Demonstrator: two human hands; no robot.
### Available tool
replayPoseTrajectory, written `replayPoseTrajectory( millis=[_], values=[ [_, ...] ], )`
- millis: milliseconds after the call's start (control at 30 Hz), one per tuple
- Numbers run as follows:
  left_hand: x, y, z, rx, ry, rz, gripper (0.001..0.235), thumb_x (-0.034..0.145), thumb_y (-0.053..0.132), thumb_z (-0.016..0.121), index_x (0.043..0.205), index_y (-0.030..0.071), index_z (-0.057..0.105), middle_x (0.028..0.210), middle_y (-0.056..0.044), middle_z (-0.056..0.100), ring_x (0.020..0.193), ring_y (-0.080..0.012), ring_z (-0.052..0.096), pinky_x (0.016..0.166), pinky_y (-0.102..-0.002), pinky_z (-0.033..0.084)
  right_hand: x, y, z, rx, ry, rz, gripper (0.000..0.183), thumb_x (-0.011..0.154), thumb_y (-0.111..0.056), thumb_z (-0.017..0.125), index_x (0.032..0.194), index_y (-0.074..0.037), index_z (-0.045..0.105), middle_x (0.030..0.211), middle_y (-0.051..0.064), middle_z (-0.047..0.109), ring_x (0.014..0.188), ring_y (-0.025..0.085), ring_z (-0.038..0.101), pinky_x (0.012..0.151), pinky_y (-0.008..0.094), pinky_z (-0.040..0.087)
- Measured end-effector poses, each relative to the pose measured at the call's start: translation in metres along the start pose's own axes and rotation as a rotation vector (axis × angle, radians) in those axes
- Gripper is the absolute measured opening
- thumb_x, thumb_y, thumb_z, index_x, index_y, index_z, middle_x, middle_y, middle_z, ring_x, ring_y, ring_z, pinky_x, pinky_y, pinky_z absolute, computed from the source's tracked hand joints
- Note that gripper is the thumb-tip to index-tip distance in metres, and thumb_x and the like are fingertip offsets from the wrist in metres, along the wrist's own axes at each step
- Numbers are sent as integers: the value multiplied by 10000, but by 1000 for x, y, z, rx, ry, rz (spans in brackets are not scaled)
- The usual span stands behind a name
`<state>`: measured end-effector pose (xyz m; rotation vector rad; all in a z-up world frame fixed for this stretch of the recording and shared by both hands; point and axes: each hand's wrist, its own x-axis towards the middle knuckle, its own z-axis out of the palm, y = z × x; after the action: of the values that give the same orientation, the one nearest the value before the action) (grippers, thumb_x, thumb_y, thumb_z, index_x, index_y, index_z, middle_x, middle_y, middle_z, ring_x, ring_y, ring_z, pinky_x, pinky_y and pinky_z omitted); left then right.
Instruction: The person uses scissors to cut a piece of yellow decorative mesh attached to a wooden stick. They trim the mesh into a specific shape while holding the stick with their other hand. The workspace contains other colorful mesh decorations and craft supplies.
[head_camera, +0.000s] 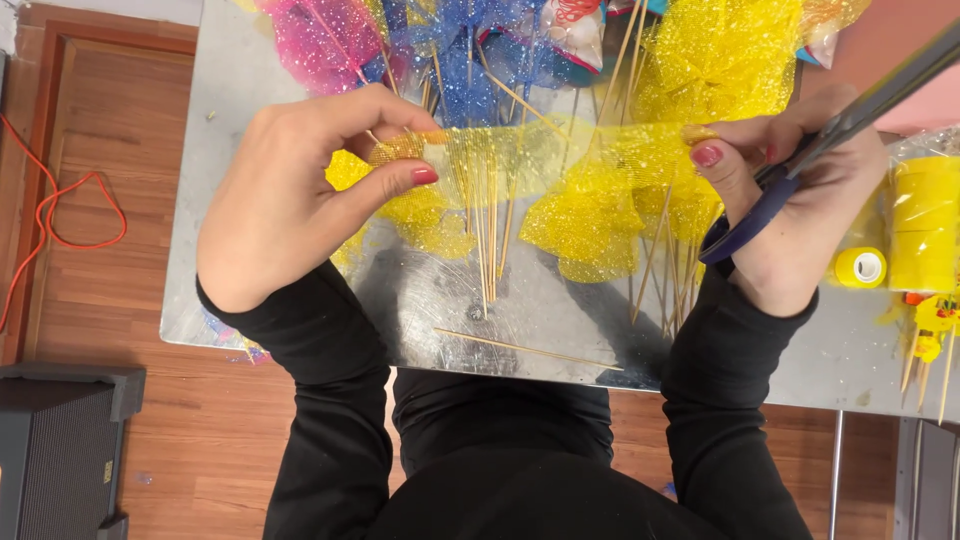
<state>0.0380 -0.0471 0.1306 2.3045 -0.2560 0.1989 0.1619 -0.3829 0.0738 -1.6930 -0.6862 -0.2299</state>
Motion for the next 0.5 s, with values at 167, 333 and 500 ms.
replayPoseTrajectory(
  millis=[167,333,500],
  values=[
    [1,-1,-1,5,5,-38,198,1006,138,771,1175,110,673,1014,18,719,704,-136,648,733,-275,477,2,2,3,54,-14,37,440,1020,65,789,957,-71,375,984,251,686,974,305,752,903,370,622],
    [1,14,10,97,95,91,289,1039,159,776,1257,43,626,1101,-81,675,973,-229,640,844,-361,466,2,2,12,107,-1,98,417,1007,-44,802,968,-110,392,970,236,699,996,290,769,858,338,616],
    [1,62,68,-100,-334,287,394,969,541,534,897,154,523,810,2,605,704,-218,628,595,-431,451,3,1,30,217,64,158,412,1003,-25,773,935,-145,385,957,187,720,830,210,715,705,280,549]
  ],
)
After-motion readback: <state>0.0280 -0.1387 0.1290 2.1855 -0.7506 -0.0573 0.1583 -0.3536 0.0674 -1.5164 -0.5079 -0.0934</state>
